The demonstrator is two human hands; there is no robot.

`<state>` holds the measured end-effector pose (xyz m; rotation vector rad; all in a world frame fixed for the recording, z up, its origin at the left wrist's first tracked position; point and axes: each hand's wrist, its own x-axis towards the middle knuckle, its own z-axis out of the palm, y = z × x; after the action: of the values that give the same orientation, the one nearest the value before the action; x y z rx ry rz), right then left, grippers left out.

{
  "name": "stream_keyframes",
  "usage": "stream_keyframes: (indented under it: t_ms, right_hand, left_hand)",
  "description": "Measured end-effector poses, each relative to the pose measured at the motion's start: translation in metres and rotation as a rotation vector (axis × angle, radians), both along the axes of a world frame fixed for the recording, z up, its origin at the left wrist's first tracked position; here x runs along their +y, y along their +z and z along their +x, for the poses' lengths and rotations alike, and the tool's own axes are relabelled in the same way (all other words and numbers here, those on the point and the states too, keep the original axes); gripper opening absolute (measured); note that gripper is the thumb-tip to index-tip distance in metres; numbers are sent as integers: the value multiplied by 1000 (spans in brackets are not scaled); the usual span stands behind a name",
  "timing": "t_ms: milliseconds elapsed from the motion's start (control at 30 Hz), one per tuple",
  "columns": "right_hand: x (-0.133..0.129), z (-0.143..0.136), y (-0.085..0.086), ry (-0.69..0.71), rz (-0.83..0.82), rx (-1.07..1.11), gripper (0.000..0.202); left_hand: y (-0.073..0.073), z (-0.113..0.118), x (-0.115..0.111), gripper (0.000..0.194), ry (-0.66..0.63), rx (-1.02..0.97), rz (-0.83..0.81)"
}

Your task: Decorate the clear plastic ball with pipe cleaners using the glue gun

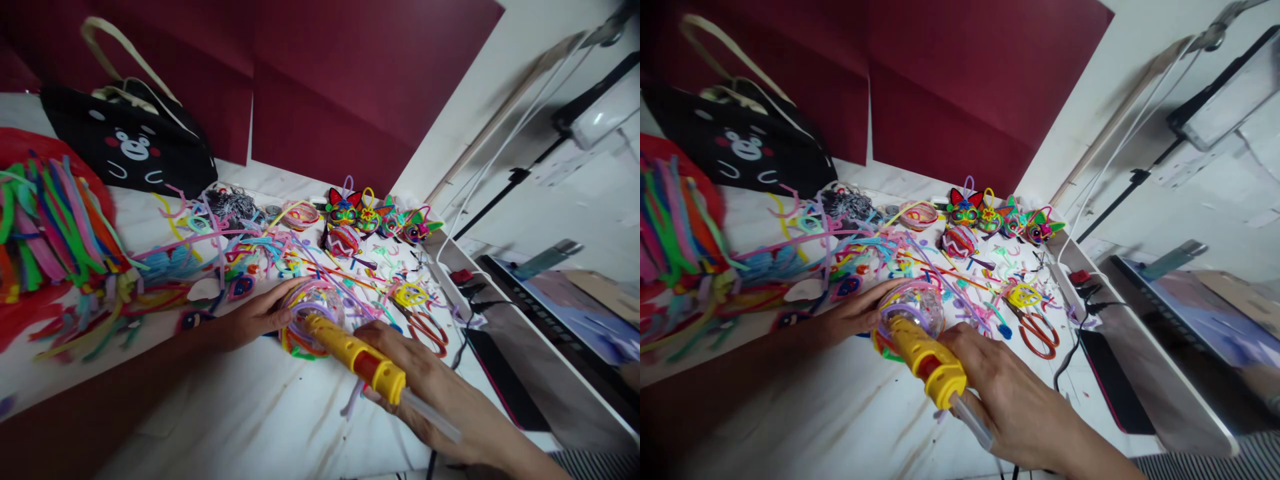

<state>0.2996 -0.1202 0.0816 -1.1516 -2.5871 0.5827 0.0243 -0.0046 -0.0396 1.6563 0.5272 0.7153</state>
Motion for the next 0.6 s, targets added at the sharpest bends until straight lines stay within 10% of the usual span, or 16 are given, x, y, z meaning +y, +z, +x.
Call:
stream_keyframes:
  t_ms: [600]
  right_hand:
    - [-1,-12,1,30,208,36,24]
  left_hand:
    - [-9,-3,2,76,27,44,45]
